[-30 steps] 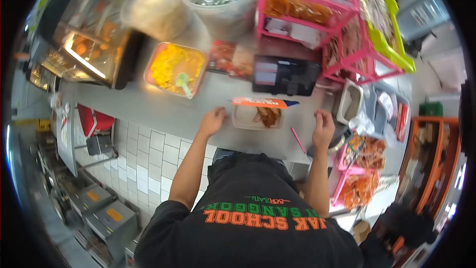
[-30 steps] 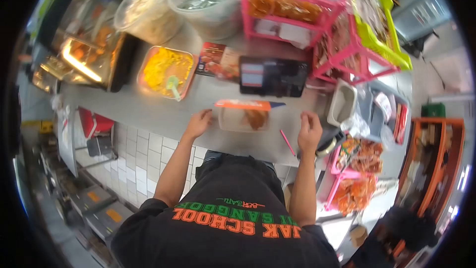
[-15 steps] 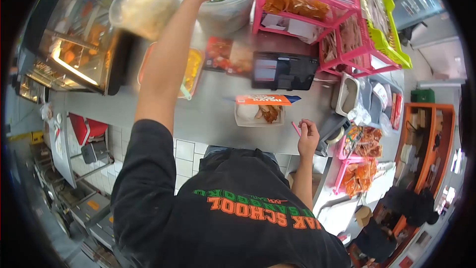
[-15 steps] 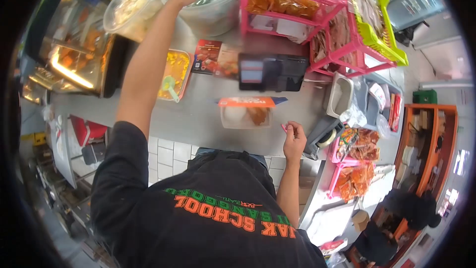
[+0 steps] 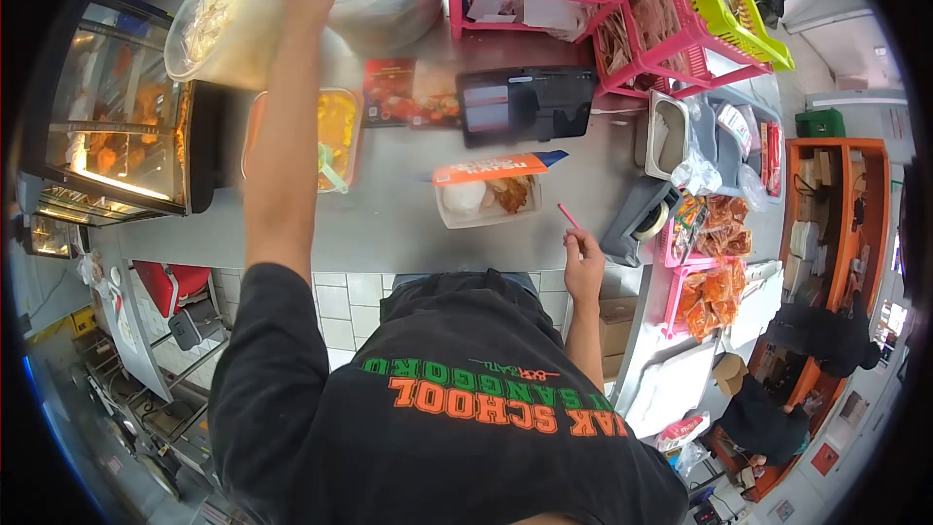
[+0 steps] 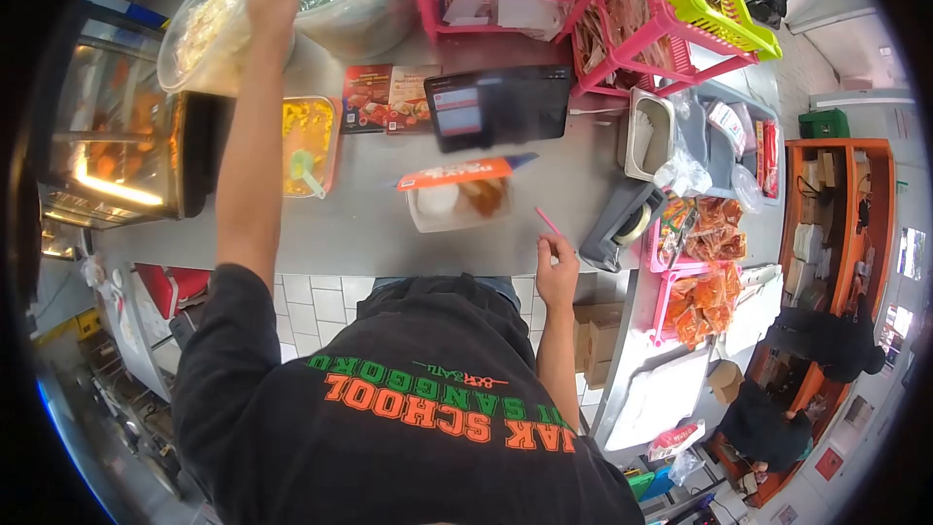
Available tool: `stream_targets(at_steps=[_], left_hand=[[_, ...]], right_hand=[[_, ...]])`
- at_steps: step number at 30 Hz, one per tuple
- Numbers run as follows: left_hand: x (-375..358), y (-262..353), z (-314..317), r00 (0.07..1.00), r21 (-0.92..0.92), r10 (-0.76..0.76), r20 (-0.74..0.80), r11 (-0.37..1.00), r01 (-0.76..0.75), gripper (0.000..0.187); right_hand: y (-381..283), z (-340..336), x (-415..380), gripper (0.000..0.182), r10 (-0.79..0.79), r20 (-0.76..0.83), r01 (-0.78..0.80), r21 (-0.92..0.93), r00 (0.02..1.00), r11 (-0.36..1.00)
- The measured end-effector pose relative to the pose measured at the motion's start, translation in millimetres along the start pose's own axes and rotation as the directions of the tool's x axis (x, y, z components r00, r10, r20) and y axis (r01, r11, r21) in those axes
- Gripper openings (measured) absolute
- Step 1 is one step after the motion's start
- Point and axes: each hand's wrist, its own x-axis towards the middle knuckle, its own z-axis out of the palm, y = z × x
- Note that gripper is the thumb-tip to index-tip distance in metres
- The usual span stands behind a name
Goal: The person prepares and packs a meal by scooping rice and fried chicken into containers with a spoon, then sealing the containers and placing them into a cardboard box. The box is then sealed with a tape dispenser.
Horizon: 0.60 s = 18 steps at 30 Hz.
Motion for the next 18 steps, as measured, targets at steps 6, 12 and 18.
stream_targets(at_steps=[6, 12, 18], left_hand=[[-213, 109, -83, 0.874, -0.342, -0.172, 0.453, 0.872, 0.349, 0.041], [-385, 106, -53, 0.498, 0.069, -0.315, 0.808, 0.890, 0.452, 0.044], [-376, 69, -3, 0.790, 0.211, 0.112, 0.602, 0.933, -0.292, 0.043]], right_hand=[[-4, -18, 56, 0.017, -0.082, 0.065, 0.081, 0.009, 0.995, 0.997], [-17, -23, 105, 0.015, -0.209, 0.097, 0.210, -0.004, 0.973, 0.978], [-64, -13, 134, 0.016, -0.486, 0.117, 0.487, 0.021, 0.866, 0.873]])
